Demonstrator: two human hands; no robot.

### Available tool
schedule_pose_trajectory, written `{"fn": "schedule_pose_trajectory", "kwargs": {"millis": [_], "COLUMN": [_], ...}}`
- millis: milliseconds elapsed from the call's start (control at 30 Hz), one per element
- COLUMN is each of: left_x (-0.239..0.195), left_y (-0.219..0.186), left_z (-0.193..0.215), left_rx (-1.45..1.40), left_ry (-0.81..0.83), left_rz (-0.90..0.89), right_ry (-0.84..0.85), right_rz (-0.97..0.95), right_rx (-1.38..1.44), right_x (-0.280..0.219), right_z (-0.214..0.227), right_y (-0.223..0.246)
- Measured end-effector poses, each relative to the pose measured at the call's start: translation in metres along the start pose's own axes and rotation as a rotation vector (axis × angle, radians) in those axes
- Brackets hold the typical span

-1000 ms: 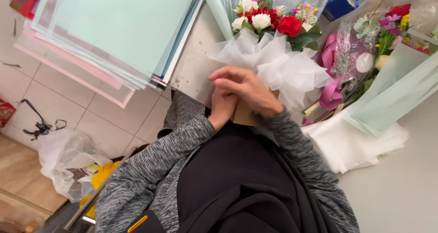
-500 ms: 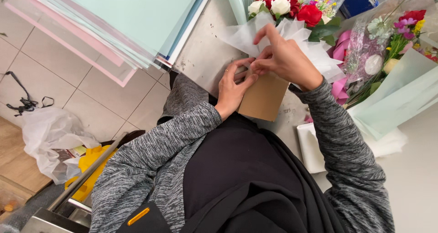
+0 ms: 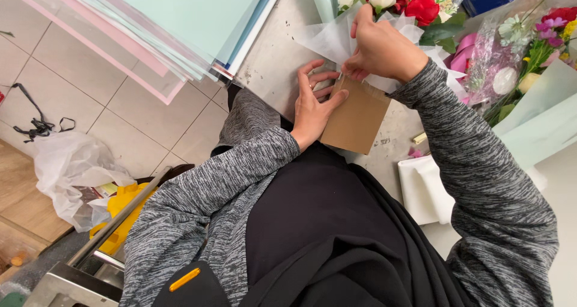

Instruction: The person wraps a pre-made floral bouquet with layers of light-colored and decorative paper, securing the paper with tape and trimming it with shears.

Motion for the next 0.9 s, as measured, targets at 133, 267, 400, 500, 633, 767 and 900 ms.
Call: {"fn": "schedule_pose_trajectory", "kwargs": {"millis": [133,267,400,500,633,767,900], "left_x": [-0.002,-0.002,0.0,0.0,0.001,0.001,0.0], "left_y": [-0.007,-0.008,-0.004,-0.006,-0.002,0.0,-0.003], "left_z": [0.001,0.001,0.0,0.001,0.0,0.001,0.001], "left_rx": [0.029,0.027,0.029,0.062,0.035,0.036,0.061], "left_ry": [0.016,0.019,0.014,0.043,0.051,0.077,0.101], "left_rz": [-0.003,-0.024,-0.071,0.026,0.011,0.006,0.039], "right_ry": [0.014,0.028,0.032,0.035,0.012,0.004,0.02], "right_rz": [-0.091,-0.122,-0.094,-0.088,-0.099,-0.119,-0.112], "right_rx": [-0.025,0.025,-0.022,-0.01,-0.013,-0.007,0.058], "right_x": [0.003,0.005,0.009,0.007,0.009,0.005,-0.002], "right_z": [0.001,0.001,0.0,0.002,0.002,0.004,0.005], "right_y": [0.001,0.001,-0.004,-0.001,-0.007,-0.004,0.003]}}
Point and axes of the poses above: each hand's wrist, its own x-axis towards the middle knuckle, its own z-axis out of the back of the hand, y = z × x, the point moved 1 cm from there along x, towards the middle knuckle
